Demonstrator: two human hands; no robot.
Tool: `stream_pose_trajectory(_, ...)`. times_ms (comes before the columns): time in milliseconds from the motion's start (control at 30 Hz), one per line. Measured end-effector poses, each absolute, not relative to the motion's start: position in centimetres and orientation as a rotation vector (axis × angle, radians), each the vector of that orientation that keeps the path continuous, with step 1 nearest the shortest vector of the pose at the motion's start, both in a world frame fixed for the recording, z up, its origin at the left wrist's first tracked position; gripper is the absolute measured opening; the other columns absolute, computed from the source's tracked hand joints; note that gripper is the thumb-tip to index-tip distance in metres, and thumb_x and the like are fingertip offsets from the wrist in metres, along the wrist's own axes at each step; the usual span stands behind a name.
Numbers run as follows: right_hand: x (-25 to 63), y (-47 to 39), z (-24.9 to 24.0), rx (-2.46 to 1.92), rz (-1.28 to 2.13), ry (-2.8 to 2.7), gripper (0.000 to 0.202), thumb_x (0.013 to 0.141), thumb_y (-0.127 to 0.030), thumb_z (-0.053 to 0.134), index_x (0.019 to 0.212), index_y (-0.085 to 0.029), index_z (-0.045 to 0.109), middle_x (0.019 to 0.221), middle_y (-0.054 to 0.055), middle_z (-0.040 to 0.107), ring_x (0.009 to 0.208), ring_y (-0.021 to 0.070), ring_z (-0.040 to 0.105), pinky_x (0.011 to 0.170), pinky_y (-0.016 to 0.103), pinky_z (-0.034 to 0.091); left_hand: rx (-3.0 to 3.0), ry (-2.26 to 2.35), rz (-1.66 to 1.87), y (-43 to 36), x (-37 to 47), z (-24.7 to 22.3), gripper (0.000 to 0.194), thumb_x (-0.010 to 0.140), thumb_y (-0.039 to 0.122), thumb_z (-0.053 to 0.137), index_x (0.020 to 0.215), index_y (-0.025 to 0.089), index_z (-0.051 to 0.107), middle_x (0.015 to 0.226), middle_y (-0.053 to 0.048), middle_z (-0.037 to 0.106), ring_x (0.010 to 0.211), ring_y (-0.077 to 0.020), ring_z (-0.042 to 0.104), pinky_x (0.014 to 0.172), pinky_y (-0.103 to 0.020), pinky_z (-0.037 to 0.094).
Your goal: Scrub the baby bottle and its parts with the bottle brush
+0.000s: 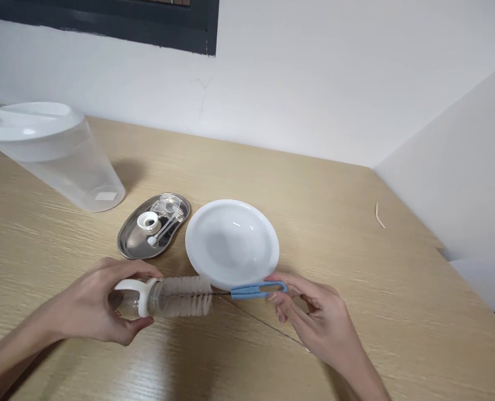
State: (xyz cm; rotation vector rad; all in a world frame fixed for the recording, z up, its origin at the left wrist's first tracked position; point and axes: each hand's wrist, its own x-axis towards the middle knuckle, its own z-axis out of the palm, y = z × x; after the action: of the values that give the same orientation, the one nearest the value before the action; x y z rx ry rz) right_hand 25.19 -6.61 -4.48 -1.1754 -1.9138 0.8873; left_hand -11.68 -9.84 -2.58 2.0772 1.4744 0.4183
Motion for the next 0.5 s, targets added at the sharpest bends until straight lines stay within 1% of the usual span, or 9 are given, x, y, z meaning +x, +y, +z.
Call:
stream_pose_trajectory(200, 25.6, -6.6, -4.8, -1.187, 0.863, -1.923, 0.019, 0.092, -0.026, 0.062, 0.107, -0.027, 0.073, 0.059, -0.003, 0.066, 0.044, 0.0114, 0.060, 0.043, 0.020, 0.051, 2.054, 1.492, 0.380, -9.8, -11.7, -2.6, 0.049, 0.062, 0.032, 0.074, 0.110, 0.032, 0.068, 0.095, 0.007, 0.076, 0.081, -0.0181, 0.070, 0.077, -0.030, 0.050)
stream_pose_trajectory(400, 26.1, -6.7, -5.4, -1.203, 0.846, -1.935, 0.021, 0.091, -0.026, 0.063, 0.109, -0.028, 0.073, 0.059, -0.004, 0.066, 0.045, 0.0120, 0.060, 0.042, 0.021, 0.051, 2.036, 1.514, 0.353, -9.8, -11.8, -2.4, 0.049, 0.062, 0.033, 0.075, 0.110, 0.032, 0.067, 0.097, 0.005, 0.075, 0.085, -0.0214, 0.069, 0.079, -0.033, 0.050)
stream_pose_trajectory(500, 26.1, -6.7, -5.5, -1.222, 0.870, -1.937, 0.022, 0.091, -0.028, 0.063, 0.110, -0.027, 0.072, 0.066, -0.001, 0.071, 0.046, 0.0127, 0.061, 0.044, 0.023, 0.053, 2.007, 1.495, 0.354, -9.8, -11.7, -2.3, 0.047, 0.064, 0.033, 0.075, 0.109, 0.031, 0.066, 0.098, 0.004, 0.075, 0.085, -0.0212, 0.069, 0.077, -0.032, 0.050)
